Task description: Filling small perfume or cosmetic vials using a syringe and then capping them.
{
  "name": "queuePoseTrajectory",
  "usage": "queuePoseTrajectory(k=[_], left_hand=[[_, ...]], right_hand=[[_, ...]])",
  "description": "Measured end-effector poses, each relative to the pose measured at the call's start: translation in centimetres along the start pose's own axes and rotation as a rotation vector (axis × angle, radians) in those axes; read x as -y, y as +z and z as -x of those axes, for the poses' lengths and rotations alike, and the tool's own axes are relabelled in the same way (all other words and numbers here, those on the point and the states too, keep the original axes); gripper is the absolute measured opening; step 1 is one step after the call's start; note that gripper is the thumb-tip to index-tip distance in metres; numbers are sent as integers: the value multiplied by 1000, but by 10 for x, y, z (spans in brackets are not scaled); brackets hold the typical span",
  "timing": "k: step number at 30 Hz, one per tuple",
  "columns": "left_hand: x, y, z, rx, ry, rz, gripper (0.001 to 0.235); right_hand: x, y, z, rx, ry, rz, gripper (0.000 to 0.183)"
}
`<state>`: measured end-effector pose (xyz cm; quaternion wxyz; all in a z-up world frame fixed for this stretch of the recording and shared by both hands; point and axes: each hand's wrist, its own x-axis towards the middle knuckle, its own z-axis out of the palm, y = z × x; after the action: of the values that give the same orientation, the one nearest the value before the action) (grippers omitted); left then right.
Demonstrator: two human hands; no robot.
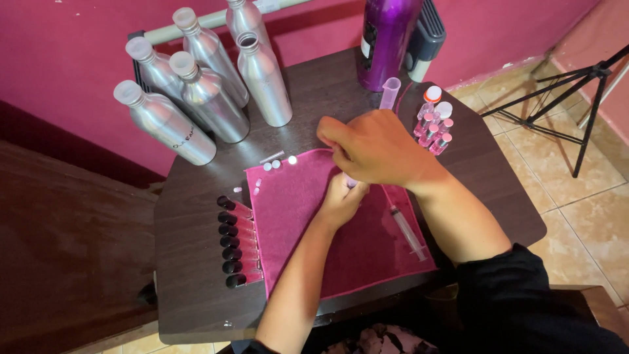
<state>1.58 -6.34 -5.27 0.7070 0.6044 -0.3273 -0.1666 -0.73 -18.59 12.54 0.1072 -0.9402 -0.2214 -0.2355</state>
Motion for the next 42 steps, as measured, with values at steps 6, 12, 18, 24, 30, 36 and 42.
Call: queuePoseTrajectory(k=[6,12,18,24,30,36,42], left_hand=[[9,2,0,-11,-29,3,37],[-9,7,3,-16,-20,-1,35],[-1,8,7,-43,-36,-31,33],[1,4,6,-7,63,21,26],[-11,8,9,-92,153,-16,11],[-36,-1,15,-27,49,-334,59],[-65,-53,24,258,-20,-740,56]], right_hand=[[0,-4,1,-12,-16,-8,21],[2,-11,2,-21,-17,-13,14],[2,-13,1,-61,-27,-3,12],[11,-35,-6,168,199,-131,31],[5,-29,11,229,248,-487,78],[26,19,53,51,332,-895,13],[30,54,60,-244,523,-1523,31]])
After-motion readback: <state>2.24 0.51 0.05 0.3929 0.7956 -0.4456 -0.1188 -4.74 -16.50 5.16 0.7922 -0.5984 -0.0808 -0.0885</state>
